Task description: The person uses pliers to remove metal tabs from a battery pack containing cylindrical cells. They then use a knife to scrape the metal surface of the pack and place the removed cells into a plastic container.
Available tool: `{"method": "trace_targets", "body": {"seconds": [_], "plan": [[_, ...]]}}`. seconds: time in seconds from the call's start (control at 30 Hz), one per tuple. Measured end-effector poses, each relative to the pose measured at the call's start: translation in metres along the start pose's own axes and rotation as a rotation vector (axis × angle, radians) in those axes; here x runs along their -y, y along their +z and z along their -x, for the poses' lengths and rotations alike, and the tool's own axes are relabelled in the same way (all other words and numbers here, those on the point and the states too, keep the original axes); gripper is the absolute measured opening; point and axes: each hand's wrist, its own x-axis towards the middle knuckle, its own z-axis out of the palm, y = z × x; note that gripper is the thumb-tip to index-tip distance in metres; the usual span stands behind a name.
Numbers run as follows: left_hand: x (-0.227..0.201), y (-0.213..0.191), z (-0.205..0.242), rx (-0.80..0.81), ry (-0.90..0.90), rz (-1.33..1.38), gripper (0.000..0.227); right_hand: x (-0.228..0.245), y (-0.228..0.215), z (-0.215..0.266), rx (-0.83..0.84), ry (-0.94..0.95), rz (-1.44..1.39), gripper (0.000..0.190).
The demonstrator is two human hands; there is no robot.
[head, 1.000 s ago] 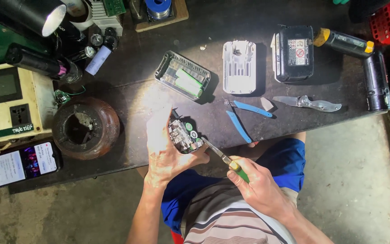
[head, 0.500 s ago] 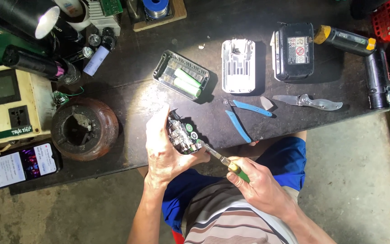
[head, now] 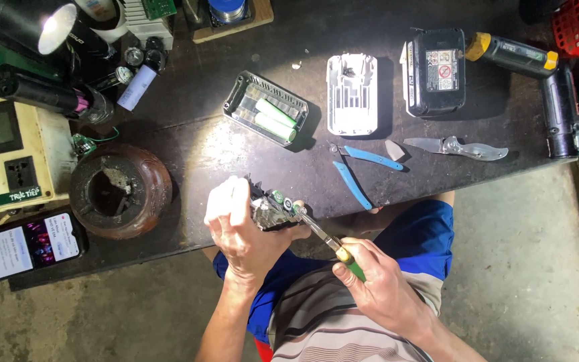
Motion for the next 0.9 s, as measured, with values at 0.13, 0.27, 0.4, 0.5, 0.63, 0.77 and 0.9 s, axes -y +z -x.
{"method": "trace_targets", "body": {"seconds": [0.13,0.27,0.4,0.5,0.63,0.77,0.9], "plan": [[-0.002,-0.005,0.002,-0.004,0.026,-0.043,0.113,-0.011,0.014,0.007,-0.014,0.025,-0.032,0.041],[-0.009,-0.015,-0.002,0.084,-0.064,-0.069,0.11,-0.021,0.024,0.012,-0.013,0.02,-0.062,0.042],[-0.028,-0.029,-0.026,0.094,-0.1,-0.068,0.084,-0.032,0.031,0.015,-0.053,0.019,-0.141,0.053],[-0.034,-0.032,-0.021,0.102,-0.13,-0.068,0.076,-0.031,0.03,0.013,-0.21,-0.216,-0.055,0.039],[-0.033,-0.032,-0.006,0.121,-0.121,-0.144,0.074,-0.03,0.028,0.014,-0.224,-0.224,-0.037,0.043],[-0.03,-0.035,-0.001,0.156,-0.137,-0.086,0.074,-0.029,0.018,0.011,-0.122,-0.229,-0.022,0.04],[-0.031,-0.038,0.004,0.156,-0.133,-0.141,0.077,-0.032,0.015,0.017,-0.087,-0.233,-0.01,0.04]]}}
